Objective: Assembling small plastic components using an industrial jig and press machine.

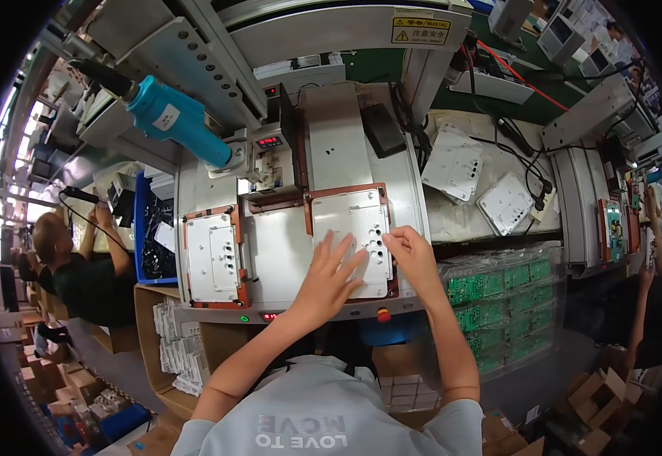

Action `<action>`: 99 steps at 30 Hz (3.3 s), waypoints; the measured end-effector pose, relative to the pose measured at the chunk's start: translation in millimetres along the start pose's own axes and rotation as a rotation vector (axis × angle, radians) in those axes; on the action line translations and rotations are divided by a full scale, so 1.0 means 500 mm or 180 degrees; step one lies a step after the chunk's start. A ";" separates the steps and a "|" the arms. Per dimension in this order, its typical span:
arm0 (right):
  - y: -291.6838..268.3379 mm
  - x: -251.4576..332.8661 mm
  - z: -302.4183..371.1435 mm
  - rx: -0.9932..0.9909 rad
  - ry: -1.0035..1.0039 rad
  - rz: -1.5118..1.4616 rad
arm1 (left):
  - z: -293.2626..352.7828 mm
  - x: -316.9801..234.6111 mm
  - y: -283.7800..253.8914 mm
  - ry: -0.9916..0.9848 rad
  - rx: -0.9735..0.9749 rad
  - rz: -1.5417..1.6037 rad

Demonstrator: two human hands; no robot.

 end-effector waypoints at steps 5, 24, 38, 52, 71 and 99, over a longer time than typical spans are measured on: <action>-0.031 -0.026 -0.051 0.0735 0.0398 -0.0046 | -0.002 0.010 0.051 -0.0186 0.0050 -0.0226; -0.037 0.025 -0.204 0.0226 -0.1579 0.1043 | -0.017 -0.001 0.057 -0.0094 0.0235 -0.1067; 0.075 -0.093 0.199 -0.1955 -0.1063 0.1276 | 0.008 0.006 0.062 -0.0075 0.0088 -0.0937; 0.245 -0.180 0.257 -0.1134 -0.0507 0.1121 | 0.192 0.067 -0.080 0.0084 -0.0720 0.0437; 0.587 -0.051 0.191 0.0343 -0.0619 0.0962 | 1.138 0.614 0.037 -0.4205 -0.2456 -0.0116; 1.333 -0.118 -0.300 0.1876 -0.2175 0.3471 | 1.123 0.704 0.084 -0.3441 -0.2750 0.0540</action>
Point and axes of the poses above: each hand's wrist, its own z-axis away from the middle knuckle, its own y-axis out of the palm, x = y × z, the point moved 5 cm from there along -z, towards the middle knuckle, and after that the axes turned 9 degrees about x, right-handed, at the moved point
